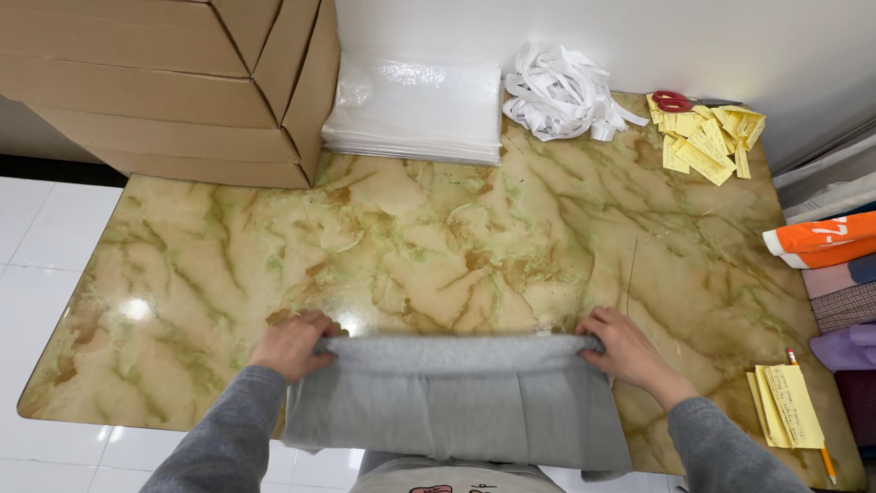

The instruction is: The person takes several t-shirts from a clothing rack, one by one. They lay each shirt flat on a table, fold the sleeves and sides inward, and then roll the shirt into a compact bundle. The folded shirts are stacked on the table.

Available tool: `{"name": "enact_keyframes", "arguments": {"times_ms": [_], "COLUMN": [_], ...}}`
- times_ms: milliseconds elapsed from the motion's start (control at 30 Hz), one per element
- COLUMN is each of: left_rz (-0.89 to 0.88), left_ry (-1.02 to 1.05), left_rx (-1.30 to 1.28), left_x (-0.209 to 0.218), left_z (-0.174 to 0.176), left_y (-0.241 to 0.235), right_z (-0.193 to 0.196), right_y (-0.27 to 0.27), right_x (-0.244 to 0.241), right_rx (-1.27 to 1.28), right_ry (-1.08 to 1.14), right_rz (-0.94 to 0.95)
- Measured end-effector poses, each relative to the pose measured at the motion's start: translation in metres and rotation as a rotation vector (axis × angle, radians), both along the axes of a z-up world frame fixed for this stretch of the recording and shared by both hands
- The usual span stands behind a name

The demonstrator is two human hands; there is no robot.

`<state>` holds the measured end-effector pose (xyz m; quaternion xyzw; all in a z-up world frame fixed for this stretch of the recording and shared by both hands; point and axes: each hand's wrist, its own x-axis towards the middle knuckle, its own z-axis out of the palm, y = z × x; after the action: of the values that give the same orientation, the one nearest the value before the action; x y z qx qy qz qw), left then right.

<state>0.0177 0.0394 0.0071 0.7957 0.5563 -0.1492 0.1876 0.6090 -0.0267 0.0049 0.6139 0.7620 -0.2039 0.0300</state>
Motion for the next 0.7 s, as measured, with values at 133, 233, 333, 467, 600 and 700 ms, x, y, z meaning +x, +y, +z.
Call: {"name": "enact_keyframes", "arguments": {"times_ms": [133,233,333,467,600,700], "left_rz": [-0.034,-0.062,0.013,0.149,0.019,-0.117], "left_ry": [0.052,0.034,-0.112,-0.131,0.013,0.164], "left_rx": [0.248,0.204,0.005,-0.076,-0.110,-0.210], "left_x": [-0.013,-0.018,-0.023,-0.016,-0.001,0.014], "left_z": [-0.008,-0.007,0.002,0.002,-0.005,0.019], "left_y": [-0.009,-0.028,-0.043,-0.046,-0.032,-0.010], "right_z": [-0.028,-0.014,0.009,-0.009,0.023,-0.002], "right_y": [-0.011,-0.035,-0.060,-0.063,-0.040,-0.025], "right_x": [0.012,0.007,-0.002,0.001,-0.026,-0.015], "right_rx": [0.247,0.221,0.104,-0.013,-0.387,-0.132], "right_ry": [-0.127,-0.146,0.038,0.182,0.040,0.006], "right_rz": [0.016,0.067,0.094,-0.063,-0.244,-0.030]}}
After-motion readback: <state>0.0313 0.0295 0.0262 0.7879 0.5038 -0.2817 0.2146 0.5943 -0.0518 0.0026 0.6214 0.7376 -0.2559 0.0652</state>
